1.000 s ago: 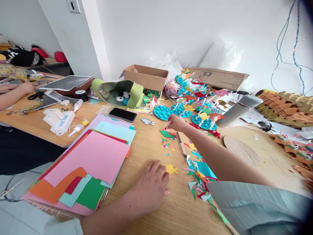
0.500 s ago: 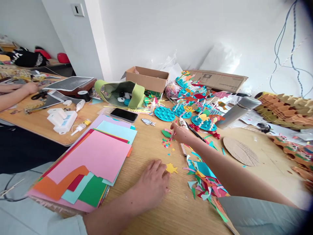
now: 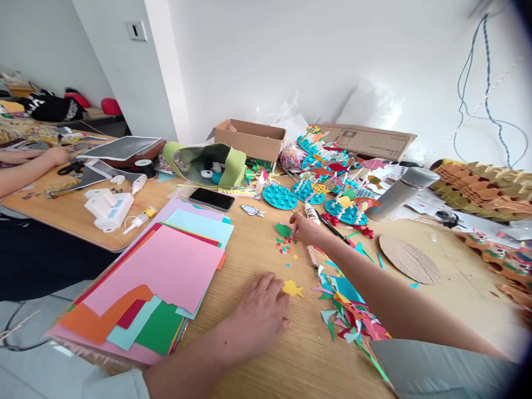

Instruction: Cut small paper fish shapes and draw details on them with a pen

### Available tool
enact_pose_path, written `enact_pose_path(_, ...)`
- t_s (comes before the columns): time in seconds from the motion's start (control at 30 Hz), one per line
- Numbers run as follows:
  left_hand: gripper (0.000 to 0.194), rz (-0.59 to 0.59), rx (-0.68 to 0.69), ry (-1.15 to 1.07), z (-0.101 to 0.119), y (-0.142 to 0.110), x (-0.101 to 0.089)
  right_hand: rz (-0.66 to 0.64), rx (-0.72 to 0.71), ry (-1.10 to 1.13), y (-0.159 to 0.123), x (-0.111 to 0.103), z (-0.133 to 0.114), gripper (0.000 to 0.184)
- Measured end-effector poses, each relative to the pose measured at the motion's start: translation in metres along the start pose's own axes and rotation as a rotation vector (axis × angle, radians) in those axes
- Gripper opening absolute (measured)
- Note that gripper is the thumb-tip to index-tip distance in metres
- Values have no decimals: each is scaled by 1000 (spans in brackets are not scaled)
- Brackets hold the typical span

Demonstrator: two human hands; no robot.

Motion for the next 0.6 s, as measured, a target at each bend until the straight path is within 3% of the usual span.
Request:
enact_pose_path(0.27,34,53,6,-128,-6,0,-10,87,-74,152,-17,-13,-5,26)
enact_pose_path(0.4,33,106,-21,-292,-17,-2,-24,119,-154,291,-28,-25,-6,35)
enact_pose_path(0.53,41,280,-101,-622,-49,-5,-40,72,-269,427,-45,-24,-24,35)
enact_pose_path(0.6,50,343,-223,-920,-77,-8,-33,24,-333,472,-56,-16,-41,35)
Point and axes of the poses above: each hand's wrist, its own y-axis towards the middle knuckle, its own x-axis out of the palm, z = x × y, the point moved 10 cm from there along y, towards the middle knuckle, and after that the axes turned 15 degrees about -z, right-handed, at the moved point
